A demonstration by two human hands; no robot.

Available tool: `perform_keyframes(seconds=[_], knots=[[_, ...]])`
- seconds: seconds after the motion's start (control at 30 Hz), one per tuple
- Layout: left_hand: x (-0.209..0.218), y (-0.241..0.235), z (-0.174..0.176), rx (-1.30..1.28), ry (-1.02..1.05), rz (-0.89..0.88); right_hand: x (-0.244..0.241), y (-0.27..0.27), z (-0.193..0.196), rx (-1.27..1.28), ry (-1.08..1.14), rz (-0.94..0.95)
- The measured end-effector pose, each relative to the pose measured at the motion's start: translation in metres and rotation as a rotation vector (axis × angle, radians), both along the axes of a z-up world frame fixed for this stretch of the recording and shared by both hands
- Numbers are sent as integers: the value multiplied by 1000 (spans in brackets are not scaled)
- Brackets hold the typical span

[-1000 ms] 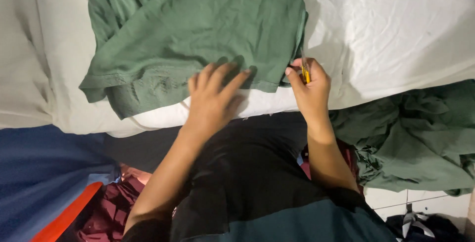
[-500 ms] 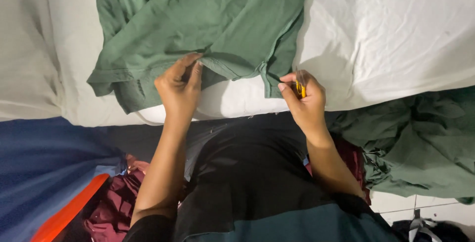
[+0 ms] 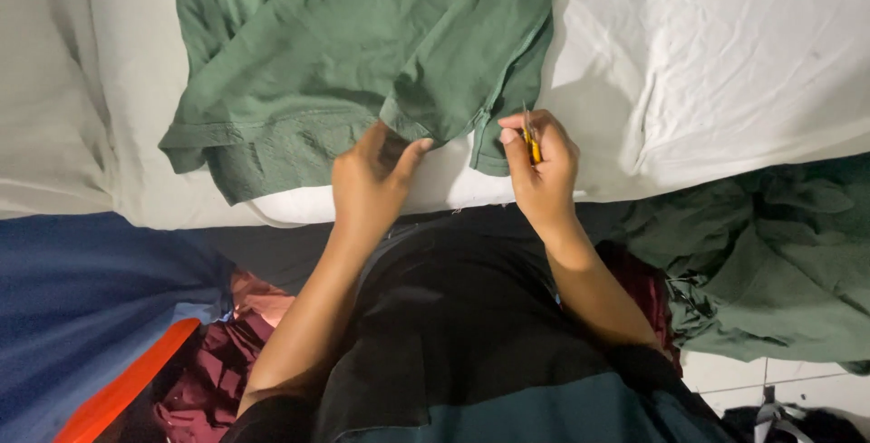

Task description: The person uses a pair of yellow-handled scissors to cut a green shirt lying on a white bedsheet. They repeatedly fold and unfold the fabric, cutting along the seams and edges of the shirt to remove threads and trim the material.

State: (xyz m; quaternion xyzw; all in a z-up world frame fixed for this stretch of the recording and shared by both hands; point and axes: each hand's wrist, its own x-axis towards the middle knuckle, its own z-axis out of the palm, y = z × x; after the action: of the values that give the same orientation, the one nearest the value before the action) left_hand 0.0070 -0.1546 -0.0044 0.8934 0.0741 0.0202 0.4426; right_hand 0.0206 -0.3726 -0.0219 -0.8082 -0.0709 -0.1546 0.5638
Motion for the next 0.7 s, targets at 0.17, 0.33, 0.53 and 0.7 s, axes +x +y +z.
perform_keyframes(seconds=[0.17, 0.33, 0.53, 0.7], knots=[[18, -7, -3, -109, -220, -19, 0, 0, -17, 119, 152, 9], [33, -3, -29, -680, -131, 113, 10, -6, -5, 59, 42, 1], [40, 6, -36, -876, 73, 200, 34, 10, -2, -69, 43, 134], [42, 10, -44, -1065, 83, 224, 35, 9, -16, -35, 130, 92]])
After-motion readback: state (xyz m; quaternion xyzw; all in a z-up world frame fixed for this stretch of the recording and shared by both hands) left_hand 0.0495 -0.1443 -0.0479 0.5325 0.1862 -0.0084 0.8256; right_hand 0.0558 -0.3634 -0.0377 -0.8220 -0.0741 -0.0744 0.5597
